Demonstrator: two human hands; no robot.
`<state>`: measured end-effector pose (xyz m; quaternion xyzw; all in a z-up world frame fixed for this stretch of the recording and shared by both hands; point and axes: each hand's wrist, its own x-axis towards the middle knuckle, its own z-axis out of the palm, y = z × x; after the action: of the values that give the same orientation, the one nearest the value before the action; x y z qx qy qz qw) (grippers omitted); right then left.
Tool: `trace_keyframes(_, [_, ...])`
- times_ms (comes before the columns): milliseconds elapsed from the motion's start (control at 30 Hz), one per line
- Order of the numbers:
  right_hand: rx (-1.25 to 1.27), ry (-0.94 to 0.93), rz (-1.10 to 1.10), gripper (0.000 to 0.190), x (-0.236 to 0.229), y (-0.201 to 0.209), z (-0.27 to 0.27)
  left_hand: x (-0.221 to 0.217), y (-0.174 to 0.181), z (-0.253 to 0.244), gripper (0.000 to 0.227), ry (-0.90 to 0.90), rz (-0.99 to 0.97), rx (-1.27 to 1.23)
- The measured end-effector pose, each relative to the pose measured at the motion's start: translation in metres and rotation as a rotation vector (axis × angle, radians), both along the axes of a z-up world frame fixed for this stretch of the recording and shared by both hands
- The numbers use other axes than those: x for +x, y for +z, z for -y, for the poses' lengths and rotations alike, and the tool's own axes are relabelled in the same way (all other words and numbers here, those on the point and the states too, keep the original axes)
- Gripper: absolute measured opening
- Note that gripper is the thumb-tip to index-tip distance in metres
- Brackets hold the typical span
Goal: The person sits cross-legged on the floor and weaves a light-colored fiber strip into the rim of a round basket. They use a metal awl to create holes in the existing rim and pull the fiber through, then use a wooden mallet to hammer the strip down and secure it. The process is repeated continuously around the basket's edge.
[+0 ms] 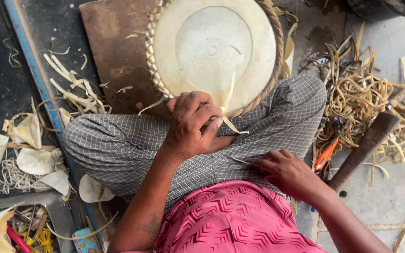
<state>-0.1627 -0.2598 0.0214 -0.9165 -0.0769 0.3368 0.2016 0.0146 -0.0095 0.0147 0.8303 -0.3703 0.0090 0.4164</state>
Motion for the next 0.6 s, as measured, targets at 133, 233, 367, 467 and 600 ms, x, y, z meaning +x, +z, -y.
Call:
trace_keyframes(133, [0.117,-0.053,0.230,0.049,0.022,0.013,0.005,0.002,0.005,-0.006,0.028,-0.030,-0.007,-0.004])
trace_keyframes(233, [0.261,-0.320,0.283,0.035,0.039,0.026,-0.001,0.003,0.005,-0.004,0.031,-0.029,0.018,-0.001])
trace_keyframes(367, [0.710,-0.852,-0.022,0.044,0.072,0.009,-0.031,0.002,0.003,-0.003,0.033,-0.023,0.030,0.007])
trace_keyframes(467, [0.928,-0.917,-0.209,0.034,0.088,-0.014,-0.047,0.003,0.001,-0.003,0.038,-0.003,0.030,0.029])
trace_keyframes(600, [1.216,-1.021,-0.302,0.030,0.069,-0.034,-0.035,0.003,-0.004,-0.001,0.047,0.025,0.032,0.029])
